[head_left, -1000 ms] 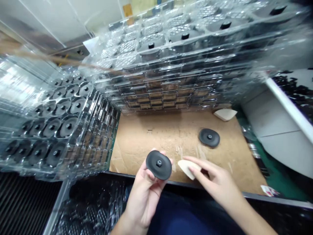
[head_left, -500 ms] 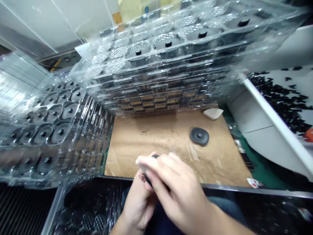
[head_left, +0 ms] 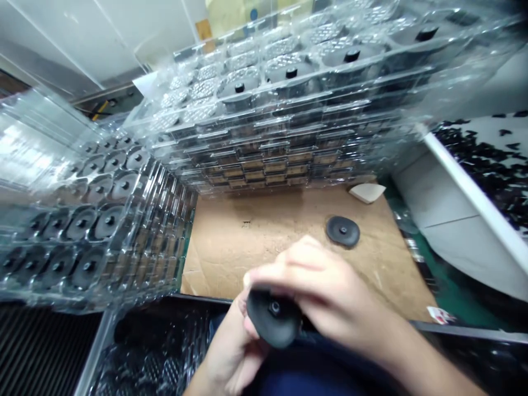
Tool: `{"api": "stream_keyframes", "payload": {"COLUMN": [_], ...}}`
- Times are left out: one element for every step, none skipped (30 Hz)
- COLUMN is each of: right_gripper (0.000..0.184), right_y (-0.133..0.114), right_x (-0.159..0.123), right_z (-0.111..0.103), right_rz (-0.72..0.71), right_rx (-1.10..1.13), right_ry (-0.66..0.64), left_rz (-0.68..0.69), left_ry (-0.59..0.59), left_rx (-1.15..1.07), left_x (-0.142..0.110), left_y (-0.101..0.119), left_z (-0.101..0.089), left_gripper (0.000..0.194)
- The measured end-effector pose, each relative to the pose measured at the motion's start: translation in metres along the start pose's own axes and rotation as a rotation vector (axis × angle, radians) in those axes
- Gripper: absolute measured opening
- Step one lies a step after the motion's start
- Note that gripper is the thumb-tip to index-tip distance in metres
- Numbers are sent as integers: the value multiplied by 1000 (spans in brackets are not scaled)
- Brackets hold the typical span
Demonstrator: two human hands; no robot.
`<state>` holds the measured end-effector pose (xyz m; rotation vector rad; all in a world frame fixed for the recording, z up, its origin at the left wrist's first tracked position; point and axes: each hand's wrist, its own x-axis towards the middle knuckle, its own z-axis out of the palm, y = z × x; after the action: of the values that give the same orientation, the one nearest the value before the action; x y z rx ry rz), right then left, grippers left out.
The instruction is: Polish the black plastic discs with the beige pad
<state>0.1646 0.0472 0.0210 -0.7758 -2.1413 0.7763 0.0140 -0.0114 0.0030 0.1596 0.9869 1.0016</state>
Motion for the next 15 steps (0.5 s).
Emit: {"api": "stream_keyframes", "payload": {"right_gripper": [26, 25, 24, 24, 24, 24, 24, 23, 23, 22, 22, 22, 22, 22, 23], "right_y": [9, 18, 27, 34, 41, 46, 50, 54, 56, 58, 58, 55, 50, 43, 33], "right_x": [-4, -11, -21, -32, -45, -57, -68, -77, -83, -87, -87, -84, -79, -72, -63], "right_z": [2, 6, 12, 19, 27, 35, 43, 50, 54, 55, 53, 47, 39, 30, 21], "right_rz": [104, 207, 283, 333, 359, 366, 366, 367, 371, 381, 397, 420, 448, 472, 465], "right_rx": [-40, -84, -110, -109, -90, -72, -61, -52, -45, -44, -47, -56, -67, -78, -88], "right_ry": [33, 71, 102, 106, 86, 56, 22, -4, -20, -20, -3, 31, 77, 140, 192], "left_rz": [-22, -43, -60, -72, -76, -73, -70, -69, -69, -70, -75, -80, -85, -90, -95], "left_ry": [-18, -37, -56, -74, -92, -107, -119, -132, -146, -159, -170, -177, -182, -185, -185], "left_rx": [-31, -70, -108, -139, -159, -165, -165, -165, -166, -164, -158, -150, -143, -137, -124], "left_x": [-1, -2, -3, -4, -4, -4, -4, -3, -3, -2, -1, -1, -1, -1, -1], "left_y": [1, 2, 3, 4, 5, 5, 5, 5, 4, 4, 4, 3, 3, 2, 2], "left_z": [-2, -4, -5, -7, -8, -8, -9, -9, -9, -10, -10, -10, -10, -10, -9], "left_gripper": [36, 35, 35, 36, 38, 38, 37, 37, 37, 37, 38, 39, 41, 43, 45]}}
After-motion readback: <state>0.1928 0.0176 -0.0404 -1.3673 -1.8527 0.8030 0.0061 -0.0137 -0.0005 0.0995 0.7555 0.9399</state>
